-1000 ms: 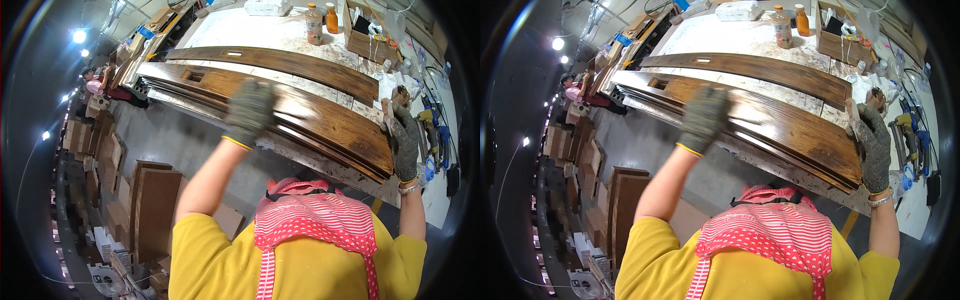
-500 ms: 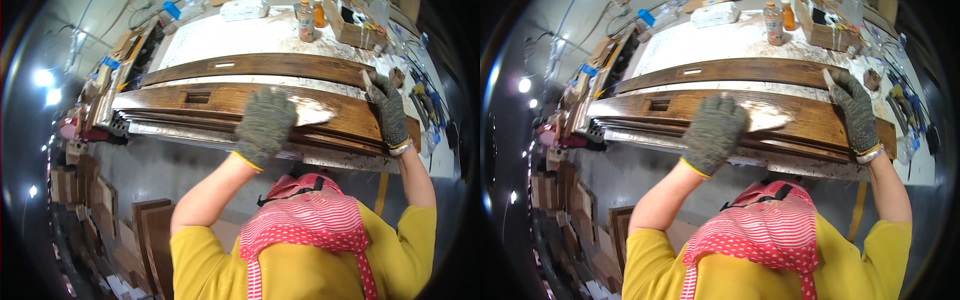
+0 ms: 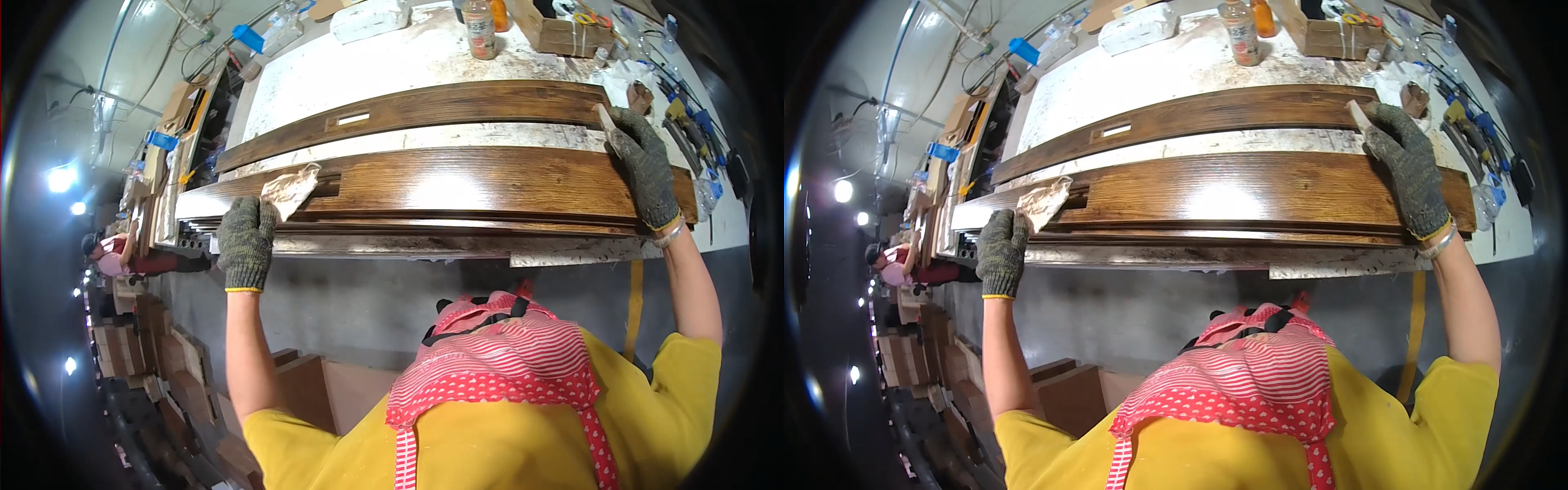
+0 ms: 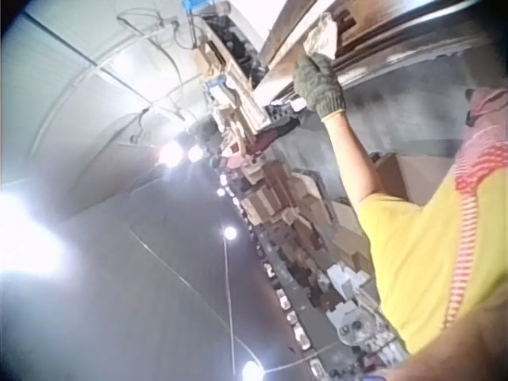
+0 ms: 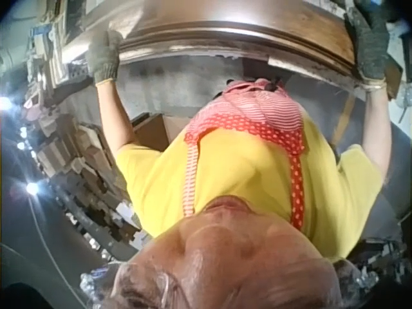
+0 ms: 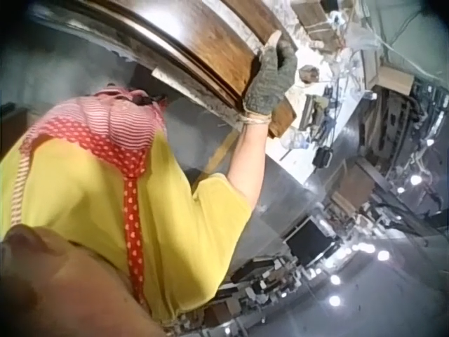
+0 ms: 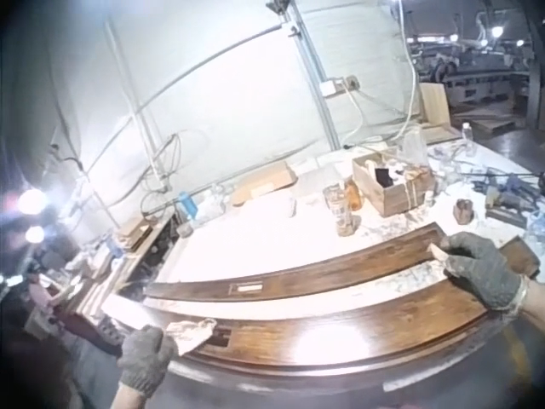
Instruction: The person polishes several long wooden boards by hand using a cloth and small blocks. The person wipes the top and sides of each board in a stack and handles them one by one.
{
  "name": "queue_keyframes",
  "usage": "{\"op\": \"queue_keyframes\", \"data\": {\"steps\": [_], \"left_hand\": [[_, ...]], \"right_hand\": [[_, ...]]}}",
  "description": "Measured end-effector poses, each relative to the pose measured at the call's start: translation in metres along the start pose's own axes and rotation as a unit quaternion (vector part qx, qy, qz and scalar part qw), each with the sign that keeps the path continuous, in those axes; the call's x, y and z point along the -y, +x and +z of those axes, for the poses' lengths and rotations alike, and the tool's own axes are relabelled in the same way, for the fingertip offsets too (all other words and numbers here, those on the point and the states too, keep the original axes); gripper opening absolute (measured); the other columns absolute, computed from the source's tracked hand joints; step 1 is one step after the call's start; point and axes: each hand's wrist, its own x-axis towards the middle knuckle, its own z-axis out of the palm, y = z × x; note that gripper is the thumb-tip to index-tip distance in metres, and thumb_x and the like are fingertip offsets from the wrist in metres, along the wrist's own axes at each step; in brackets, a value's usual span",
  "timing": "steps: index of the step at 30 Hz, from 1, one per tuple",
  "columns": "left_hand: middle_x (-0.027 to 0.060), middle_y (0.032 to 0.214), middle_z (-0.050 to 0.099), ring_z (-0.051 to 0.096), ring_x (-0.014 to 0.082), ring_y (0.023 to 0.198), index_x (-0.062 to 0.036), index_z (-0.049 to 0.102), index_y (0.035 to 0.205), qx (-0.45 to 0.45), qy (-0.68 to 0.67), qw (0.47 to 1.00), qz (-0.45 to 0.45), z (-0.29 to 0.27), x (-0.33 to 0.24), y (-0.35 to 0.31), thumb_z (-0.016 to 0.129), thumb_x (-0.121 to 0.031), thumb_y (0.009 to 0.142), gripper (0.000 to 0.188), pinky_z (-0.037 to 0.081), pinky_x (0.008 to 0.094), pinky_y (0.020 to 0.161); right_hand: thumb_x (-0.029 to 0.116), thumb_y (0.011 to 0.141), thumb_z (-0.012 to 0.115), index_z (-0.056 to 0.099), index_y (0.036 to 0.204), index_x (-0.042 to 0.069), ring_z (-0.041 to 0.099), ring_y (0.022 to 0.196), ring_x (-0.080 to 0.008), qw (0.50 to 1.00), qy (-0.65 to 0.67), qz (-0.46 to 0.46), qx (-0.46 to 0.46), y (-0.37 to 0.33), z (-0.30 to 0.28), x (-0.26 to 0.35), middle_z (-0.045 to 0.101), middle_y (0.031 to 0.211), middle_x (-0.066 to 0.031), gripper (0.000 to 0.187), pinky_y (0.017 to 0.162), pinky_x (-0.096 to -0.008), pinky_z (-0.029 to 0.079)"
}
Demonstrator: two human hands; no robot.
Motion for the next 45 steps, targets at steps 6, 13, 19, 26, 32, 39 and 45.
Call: {"op": "queue_keyframes", "data": {"steps": [6,13,19,26,32,39,45], "left_hand": [[0.0111,0.102,0.062,0.058,0.0314,0.096,-0.0123,0.062,0.105,-0.168,-0.146,0.951,0.215,-0.028,-0.147,-0.003,0.060,-0.012,0.083,0.022,0.046,0.0428,0.083],[0.0070,0.087,0.059,0.059,0.0260,0.079,-0.0139,0.061,0.093,-0.121,-0.012,0.990,0.070,0.024,-0.107,-0.003,0.062,-0.030,0.084,0.018,0.047,0.0433,0.064],[0.0108,0.089,0.061,0.061,0.0319,0.083,-0.0101,0.060,0.092,-0.049,0.035,0.998,0.009,0.028,-0.036,0.000,0.059,-0.031,0.090,0.021,0.048,0.0465,0.069],[0.0090,0.090,0.061,0.059,0.0267,0.083,-0.0095,0.060,0.101,-0.163,-0.038,0.964,0.206,0.031,-0.053,0.016,0.060,-0.025,0.086,0.021,0.047,0.0430,0.067],[0.0086,0.090,0.060,0.059,0.0277,0.084,-0.0125,0.059,0.093,-0.089,-0.041,0.981,0.166,0.054,0.045,0.024,0.060,-0.026,0.088,0.015,0.047,0.0437,0.070],[0.0110,0.097,0.063,0.061,0.0312,0.093,-0.0098,0.061,0.098,0.029,0.083,0.993,0.082,0.068,0.123,0.043,0.054,-0.026,0.091,0.019,0.049,0.0460,0.076],[0.0128,0.094,0.066,0.064,0.0317,0.086,-0.0097,0.064,0.095,0.023,0.145,0.989,0.014,0.079,0.178,0.050,0.051,-0.028,0.093,0.023,0.051,0.0466,0.072]], "right_hand": [[0.015,0.095,0.058,0.059,0.123,-0.001,0.056,0.112,-0.0222,0.995,-0.065,-0.074,0.015,-0.001,-0.018,-0.029,0.060,0.122,-0.0111,0.033,0.099,-0.0322,0.044],[0.019,0.095,0.061,0.057,0.130,0.003,0.058,0.098,-0.0114,0.994,0.095,0.055,-0.007,-0.003,-0.008,-0.026,0.061,0.119,-0.0046,0.038,0.086,-0.0261,0.050],[0.020,0.097,0.058,0.059,0.129,0.004,0.058,0.102,-0.0138,0.999,0.031,0.028,-0.004,0.006,0.000,-0.021,0.060,0.120,-0.0057,0.036,0.088,-0.0280,0.049],[0.018,0.093,0.063,0.059,0.127,0.001,0.055,0.108,-0.0166,0.993,0.114,0.020,0.031,0.020,0.121,0.052,0.061,0.117,-0.0074,0.038,0.095,-0.0291,0.045],[0.019,0.093,0.063,0.058,0.127,0.000,0.054,0.115,-0.0203,0.998,-0.038,0.027,-0.034,0.016,0.130,0.034,0.061,0.124,-0.0107,0.039,0.103,-0.0318,0.040],[0.023,0.093,0.063,0.057,0.129,-0.002,0.054,0.118,-0.0220,0.993,-0.109,0.004,-0.049,0.012,0.129,0.032,0.060,0.127,-0.0129,0.044,0.104,-0.0333,0.040],[0.023,0.094,0.062,0.057,0.129,-0.001,0.053,0.118,-0.0222,0.990,-0.139,-0.002,-0.026,0.012,0.131,0.035,0.059,0.127,-0.0124,0.042,0.104,-0.0332,0.040]]}}
